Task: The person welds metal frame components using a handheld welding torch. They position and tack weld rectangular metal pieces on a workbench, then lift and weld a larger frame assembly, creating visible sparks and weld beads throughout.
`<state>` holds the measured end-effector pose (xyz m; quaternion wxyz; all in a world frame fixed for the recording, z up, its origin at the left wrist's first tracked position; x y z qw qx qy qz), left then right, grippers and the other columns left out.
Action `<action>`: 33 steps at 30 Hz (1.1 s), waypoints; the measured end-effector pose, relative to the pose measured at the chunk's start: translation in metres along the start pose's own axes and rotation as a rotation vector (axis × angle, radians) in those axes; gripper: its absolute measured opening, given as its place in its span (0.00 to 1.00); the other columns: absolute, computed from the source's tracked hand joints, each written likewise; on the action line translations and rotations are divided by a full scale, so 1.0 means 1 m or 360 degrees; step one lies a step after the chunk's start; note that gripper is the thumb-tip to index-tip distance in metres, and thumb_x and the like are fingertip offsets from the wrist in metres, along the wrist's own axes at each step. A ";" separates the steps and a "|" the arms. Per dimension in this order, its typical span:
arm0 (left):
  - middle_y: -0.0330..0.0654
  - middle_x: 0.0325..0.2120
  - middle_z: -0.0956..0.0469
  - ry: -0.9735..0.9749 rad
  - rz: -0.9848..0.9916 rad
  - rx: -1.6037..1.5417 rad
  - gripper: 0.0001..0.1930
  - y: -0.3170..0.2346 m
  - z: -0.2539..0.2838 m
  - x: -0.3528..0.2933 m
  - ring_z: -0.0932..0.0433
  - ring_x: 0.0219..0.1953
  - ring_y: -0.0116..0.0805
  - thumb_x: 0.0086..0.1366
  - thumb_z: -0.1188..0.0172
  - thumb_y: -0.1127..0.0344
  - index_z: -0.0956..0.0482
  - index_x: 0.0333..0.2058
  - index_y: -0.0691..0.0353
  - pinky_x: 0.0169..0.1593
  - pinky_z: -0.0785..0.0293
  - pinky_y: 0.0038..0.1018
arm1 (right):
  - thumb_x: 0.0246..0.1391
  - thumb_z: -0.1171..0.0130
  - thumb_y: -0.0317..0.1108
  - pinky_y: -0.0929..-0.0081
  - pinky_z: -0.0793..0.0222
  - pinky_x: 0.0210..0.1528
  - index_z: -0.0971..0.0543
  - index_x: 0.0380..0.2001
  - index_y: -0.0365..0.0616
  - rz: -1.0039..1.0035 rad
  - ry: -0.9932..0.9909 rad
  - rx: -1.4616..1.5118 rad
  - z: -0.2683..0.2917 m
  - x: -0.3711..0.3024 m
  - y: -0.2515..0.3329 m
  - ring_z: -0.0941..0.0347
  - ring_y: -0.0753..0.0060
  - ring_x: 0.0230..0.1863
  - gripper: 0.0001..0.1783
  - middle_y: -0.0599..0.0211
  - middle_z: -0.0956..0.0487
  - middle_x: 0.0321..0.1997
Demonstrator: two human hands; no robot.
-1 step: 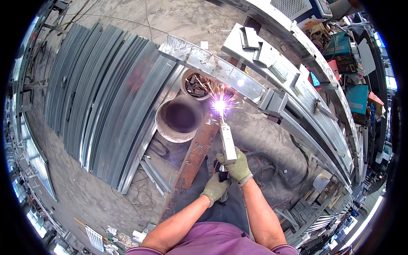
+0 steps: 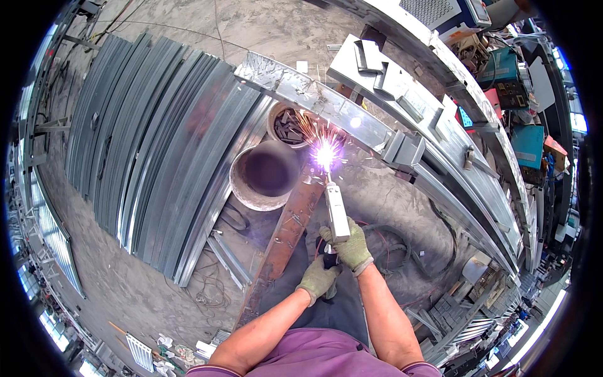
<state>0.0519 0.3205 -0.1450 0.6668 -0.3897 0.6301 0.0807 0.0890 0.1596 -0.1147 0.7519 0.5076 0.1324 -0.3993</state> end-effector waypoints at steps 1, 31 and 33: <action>0.55 0.39 0.12 -0.0004 0.0012 0.0007 0.24 0.001 0.000 0.000 0.12 0.45 0.51 0.67 0.32 0.52 0.19 0.51 0.67 0.51 0.21 0.43 | 0.60 0.23 0.50 0.59 0.21 0.45 0.18 0.48 0.39 -0.0006 0.0008 0.0023 0.000 -0.001 0.001 0.15 0.55 0.42 0.27 0.55 0.14 0.41; 0.60 0.48 0.13 -0.0007 -0.0047 0.0099 0.29 0.004 -0.002 -0.005 0.15 0.55 0.58 0.69 0.34 0.48 0.22 0.57 0.69 0.58 0.22 0.45 | 0.63 0.27 0.50 0.57 0.21 0.50 0.17 0.50 0.41 0.0015 -0.0076 -0.0026 0.001 -0.010 0.006 0.15 0.49 0.48 0.24 0.52 0.13 0.45; 0.59 0.47 0.13 -0.0030 -0.0053 0.0105 0.29 0.008 -0.002 -0.004 0.14 0.54 0.57 0.69 0.34 0.48 0.22 0.56 0.68 0.58 0.22 0.44 | 0.63 0.27 0.50 0.56 0.21 0.50 0.17 0.50 0.41 0.0048 -0.0080 -0.0071 0.000 -0.010 0.005 0.15 0.47 0.48 0.24 0.52 0.13 0.45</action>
Point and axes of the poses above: each hand's wrist, its own x-axis towards the middle knuckle, its own z-axis out of the back of the hand, y = z × x, the point moved 7 cm from there along x, towards the middle knuckle
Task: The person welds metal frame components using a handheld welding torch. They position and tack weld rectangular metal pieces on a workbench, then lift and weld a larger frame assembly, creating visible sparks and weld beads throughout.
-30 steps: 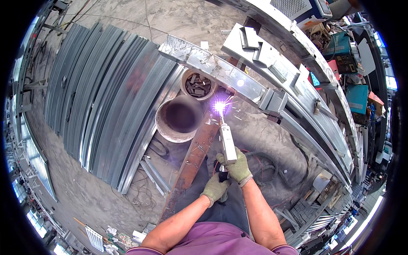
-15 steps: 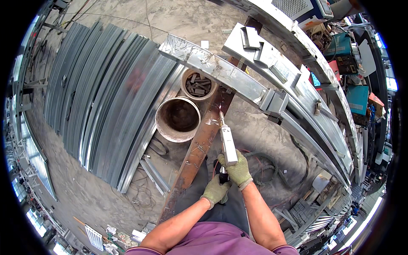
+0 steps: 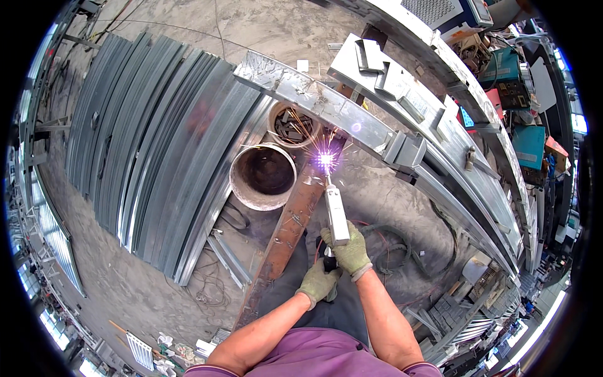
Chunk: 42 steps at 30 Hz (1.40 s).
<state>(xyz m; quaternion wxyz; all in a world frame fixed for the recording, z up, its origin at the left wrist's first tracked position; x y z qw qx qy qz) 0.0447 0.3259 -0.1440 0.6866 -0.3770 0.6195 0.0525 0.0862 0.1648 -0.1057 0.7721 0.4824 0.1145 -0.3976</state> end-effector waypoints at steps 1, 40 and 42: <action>0.59 0.47 0.13 0.0006 0.0001 -0.0013 0.29 0.001 -0.001 0.000 0.14 0.54 0.57 0.69 0.34 0.48 0.21 0.56 0.68 0.58 0.22 0.44 | 0.63 0.28 0.50 0.56 0.21 0.50 0.17 0.49 0.41 0.0017 -0.0001 -0.0020 0.000 0.000 -0.001 0.15 0.47 0.48 0.24 0.52 0.13 0.45; 0.59 0.43 0.12 -0.0050 -0.0062 0.0032 0.27 0.011 -0.006 -0.009 0.13 0.50 0.58 0.68 0.33 0.49 0.21 0.52 0.69 0.54 0.21 0.46 | 0.59 0.25 0.50 0.53 0.20 0.50 0.17 0.50 0.42 0.0001 -0.0040 0.0036 -0.008 -0.015 -0.022 0.15 0.43 0.48 0.26 0.50 0.13 0.45; 0.59 0.44 0.12 -0.0032 -0.0057 0.0025 0.27 0.011 -0.006 -0.009 0.13 0.50 0.58 0.68 0.33 0.49 0.22 0.53 0.69 0.55 0.21 0.46 | 0.60 0.25 0.51 0.52 0.20 0.50 0.17 0.50 0.43 0.0000 -0.0042 0.0002 -0.007 -0.016 -0.022 0.15 0.42 0.49 0.26 0.50 0.14 0.45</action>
Point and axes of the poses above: each hand's wrist, its own x-axis towards the middle knuckle, its own z-axis out of the back of the hand, y = z × x, the point moved 7 cm from there along x, towards the middle knuckle
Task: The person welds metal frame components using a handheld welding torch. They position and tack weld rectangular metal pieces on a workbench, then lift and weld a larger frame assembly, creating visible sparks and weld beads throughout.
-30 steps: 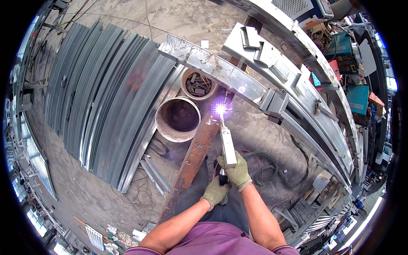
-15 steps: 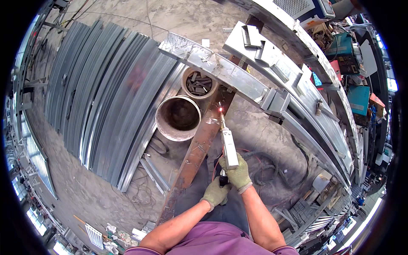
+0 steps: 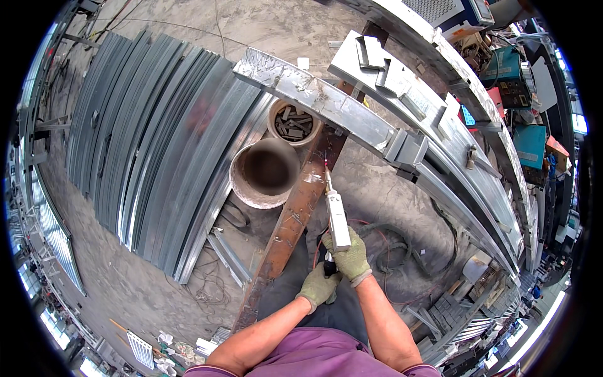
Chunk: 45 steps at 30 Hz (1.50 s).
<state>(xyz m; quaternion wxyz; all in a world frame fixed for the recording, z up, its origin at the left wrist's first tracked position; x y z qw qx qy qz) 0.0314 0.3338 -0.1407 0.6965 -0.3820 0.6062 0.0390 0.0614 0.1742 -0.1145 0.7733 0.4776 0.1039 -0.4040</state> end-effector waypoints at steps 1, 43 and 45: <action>0.59 0.44 0.12 0.0006 0.0011 0.0006 0.28 0.000 0.000 0.000 0.13 0.51 0.58 0.68 0.33 0.49 0.22 0.53 0.69 0.55 0.21 0.46 | 0.60 0.25 0.51 0.52 0.20 0.50 0.17 0.50 0.43 0.0010 0.0001 0.0001 0.000 0.000 0.001 0.15 0.42 0.48 0.26 0.50 0.14 0.45; 0.60 0.48 0.13 -0.0014 0.0078 -0.0001 0.26 -0.005 -0.001 0.007 0.15 0.55 0.59 0.69 0.33 0.49 0.21 0.53 0.67 0.58 0.21 0.46 | 0.65 0.29 0.53 0.56 0.21 0.50 0.17 0.51 0.41 -0.0023 0.0040 -0.0047 -0.003 0.010 0.011 0.16 0.48 0.48 0.26 0.52 0.15 0.46; 0.60 0.48 0.13 -0.0035 0.0063 -0.0023 0.26 -0.010 0.001 0.005 0.15 0.55 0.59 0.69 0.33 0.49 0.21 0.53 0.67 0.58 0.21 0.46 | 0.65 0.29 0.53 0.55 0.21 0.50 0.17 0.52 0.42 -0.0034 0.0056 -0.0045 -0.002 0.010 0.014 0.16 0.46 0.49 0.26 0.51 0.15 0.47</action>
Point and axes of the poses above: each hand's wrist, its own x-axis towards the middle knuckle, its own z-axis out of the back of the hand, y = z × x, the point moved 7 cm from there along x, towards the middle knuckle
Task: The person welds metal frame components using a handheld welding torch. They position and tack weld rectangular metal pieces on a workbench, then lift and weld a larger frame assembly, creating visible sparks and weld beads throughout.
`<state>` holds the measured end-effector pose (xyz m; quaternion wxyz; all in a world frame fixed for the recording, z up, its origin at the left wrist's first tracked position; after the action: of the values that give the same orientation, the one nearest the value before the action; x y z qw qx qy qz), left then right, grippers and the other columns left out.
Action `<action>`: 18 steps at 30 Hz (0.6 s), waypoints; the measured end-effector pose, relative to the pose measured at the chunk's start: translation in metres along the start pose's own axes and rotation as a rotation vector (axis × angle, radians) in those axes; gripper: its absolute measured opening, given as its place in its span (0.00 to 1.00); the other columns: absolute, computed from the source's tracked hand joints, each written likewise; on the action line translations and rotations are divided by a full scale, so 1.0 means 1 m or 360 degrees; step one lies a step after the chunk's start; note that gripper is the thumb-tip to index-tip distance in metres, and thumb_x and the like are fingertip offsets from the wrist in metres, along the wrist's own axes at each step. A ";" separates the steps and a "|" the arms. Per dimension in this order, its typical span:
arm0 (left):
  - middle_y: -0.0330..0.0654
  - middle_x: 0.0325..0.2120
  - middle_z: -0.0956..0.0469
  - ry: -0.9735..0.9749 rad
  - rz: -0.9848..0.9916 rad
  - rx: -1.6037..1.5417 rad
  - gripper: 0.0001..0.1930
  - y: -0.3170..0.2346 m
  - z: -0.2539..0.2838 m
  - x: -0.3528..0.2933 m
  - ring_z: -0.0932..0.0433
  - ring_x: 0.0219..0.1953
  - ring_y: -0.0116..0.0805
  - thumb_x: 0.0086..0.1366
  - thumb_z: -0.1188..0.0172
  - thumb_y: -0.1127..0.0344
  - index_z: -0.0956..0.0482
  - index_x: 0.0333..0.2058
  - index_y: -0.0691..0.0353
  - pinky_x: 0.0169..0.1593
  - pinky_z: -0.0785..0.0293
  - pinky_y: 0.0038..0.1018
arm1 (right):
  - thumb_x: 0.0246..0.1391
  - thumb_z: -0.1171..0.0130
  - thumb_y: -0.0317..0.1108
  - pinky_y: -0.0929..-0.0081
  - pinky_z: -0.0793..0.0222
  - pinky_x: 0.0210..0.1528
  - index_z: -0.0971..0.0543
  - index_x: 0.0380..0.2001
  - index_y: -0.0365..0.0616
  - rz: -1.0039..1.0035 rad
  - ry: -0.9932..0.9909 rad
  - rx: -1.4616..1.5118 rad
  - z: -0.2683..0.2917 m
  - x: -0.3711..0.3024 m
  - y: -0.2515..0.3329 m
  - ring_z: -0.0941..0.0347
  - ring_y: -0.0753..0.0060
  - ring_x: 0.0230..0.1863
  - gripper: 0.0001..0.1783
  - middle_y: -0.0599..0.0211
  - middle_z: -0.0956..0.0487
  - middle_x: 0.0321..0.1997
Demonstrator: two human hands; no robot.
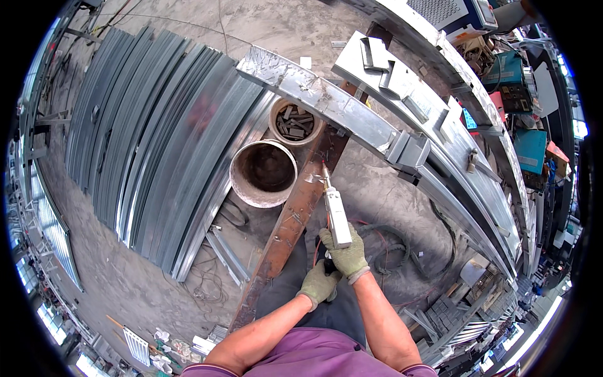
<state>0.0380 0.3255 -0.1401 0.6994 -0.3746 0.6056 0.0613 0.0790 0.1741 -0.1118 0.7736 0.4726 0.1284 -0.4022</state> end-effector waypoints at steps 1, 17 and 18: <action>0.60 0.48 0.13 -0.0010 -0.0010 0.0021 0.26 0.000 0.000 0.000 0.15 0.55 0.59 0.69 0.33 0.49 0.21 0.53 0.67 0.58 0.21 0.46 | 0.65 0.29 0.52 0.55 0.21 0.50 0.17 0.52 0.42 0.0008 0.0005 -0.0014 0.000 0.000 0.001 0.16 0.45 0.49 0.26 0.51 0.15 0.47; 0.63 0.51 0.15 0.0045 0.0018 0.0032 0.29 0.006 -0.002 -0.001 0.16 0.57 0.61 0.69 0.35 0.53 0.25 0.60 0.68 0.60 0.21 0.47 | 0.64 0.31 0.57 0.50 0.20 0.51 0.19 0.49 0.41 0.0100 0.0016 -0.0180 -0.005 0.001 -0.004 0.16 0.39 0.50 0.28 0.47 0.14 0.46; 0.63 0.53 0.15 0.0081 0.0037 0.0036 0.30 0.005 -0.002 -0.001 0.17 0.59 0.61 0.70 0.36 0.55 0.27 0.64 0.68 0.61 0.22 0.46 | 0.64 0.31 0.57 0.50 0.20 0.51 0.19 0.50 0.41 0.0094 0.0013 -0.0181 -0.004 0.001 -0.003 0.16 0.39 0.50 0.28 0.47 0.14 0.46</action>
<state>0.0334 0.3280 -0.1410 0.6872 -0.3610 0.6283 0.0531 0.0775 0.1766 -0.1165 0.8101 0.4332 0.1403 -0.3693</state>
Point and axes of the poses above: each hand's wrist, its own x-axis towards the middle knuckle, its own z-axis out of the back of the hand, y = z × x, the point moved 7 cm from there along x, towards the middle knuckle
